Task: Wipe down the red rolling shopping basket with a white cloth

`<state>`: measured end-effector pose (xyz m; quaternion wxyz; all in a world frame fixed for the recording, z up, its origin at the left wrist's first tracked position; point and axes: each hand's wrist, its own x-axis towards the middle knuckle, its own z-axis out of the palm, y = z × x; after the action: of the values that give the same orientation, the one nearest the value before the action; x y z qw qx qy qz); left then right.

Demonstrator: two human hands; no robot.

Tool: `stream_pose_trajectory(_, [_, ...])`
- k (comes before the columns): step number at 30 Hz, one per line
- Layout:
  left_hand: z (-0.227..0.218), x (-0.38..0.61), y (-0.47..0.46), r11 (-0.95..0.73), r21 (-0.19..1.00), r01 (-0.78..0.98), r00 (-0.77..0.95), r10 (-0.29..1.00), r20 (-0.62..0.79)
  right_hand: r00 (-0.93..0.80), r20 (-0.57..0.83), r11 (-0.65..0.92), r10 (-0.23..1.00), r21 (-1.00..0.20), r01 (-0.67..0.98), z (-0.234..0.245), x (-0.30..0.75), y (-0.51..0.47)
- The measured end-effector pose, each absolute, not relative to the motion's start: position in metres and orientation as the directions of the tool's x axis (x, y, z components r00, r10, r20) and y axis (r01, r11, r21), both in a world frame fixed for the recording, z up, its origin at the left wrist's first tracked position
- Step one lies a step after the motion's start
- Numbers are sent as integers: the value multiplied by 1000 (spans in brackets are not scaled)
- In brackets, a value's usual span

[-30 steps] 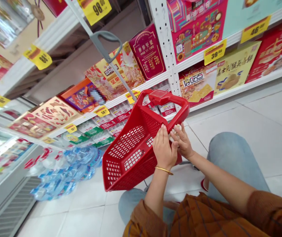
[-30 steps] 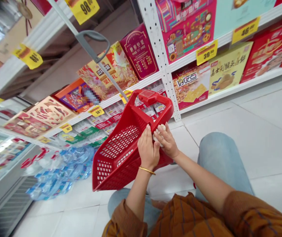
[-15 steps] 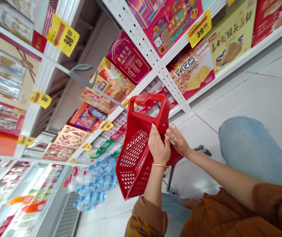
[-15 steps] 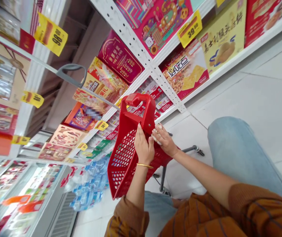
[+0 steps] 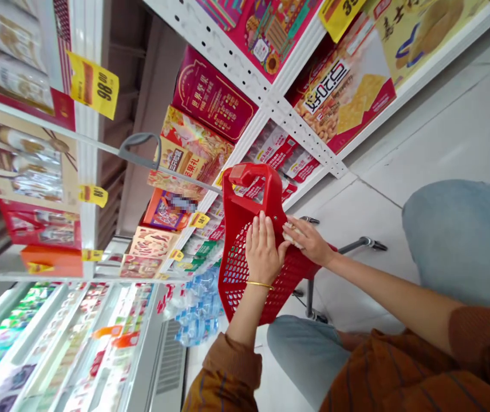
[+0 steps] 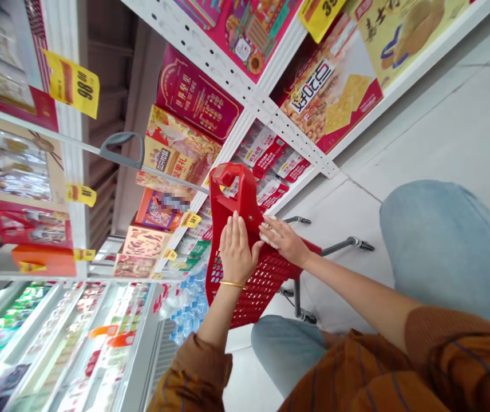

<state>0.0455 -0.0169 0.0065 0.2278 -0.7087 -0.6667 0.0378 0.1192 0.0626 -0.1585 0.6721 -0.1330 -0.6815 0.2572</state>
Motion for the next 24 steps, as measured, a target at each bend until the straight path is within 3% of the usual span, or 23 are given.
stream_pose_trajectory(2, [19, 38, -9, -179, -456, 872, 248, 964, 97, -50, 841, 824, 538, -538, -175, -160, 115, 62])
stream_pose_trajectory(4, [30, 30, 4, -332, -455, 826, 327, 940, -91, -54, 830, 811, 555, -554, -188, -163, 112, 60])
stream_pose_trajectory(10, [50, 25, 34, -536, -464, 706, 379, 838, -392, -92, 795, 770, 599, -604, -208, -173, 111, 53])
stream_pose_trajectory(24, [50, 20, 52, -654, -470, 592, 405, 746, -528, -71, 739, 711, 670, -666, -224, -178, 107, 45])
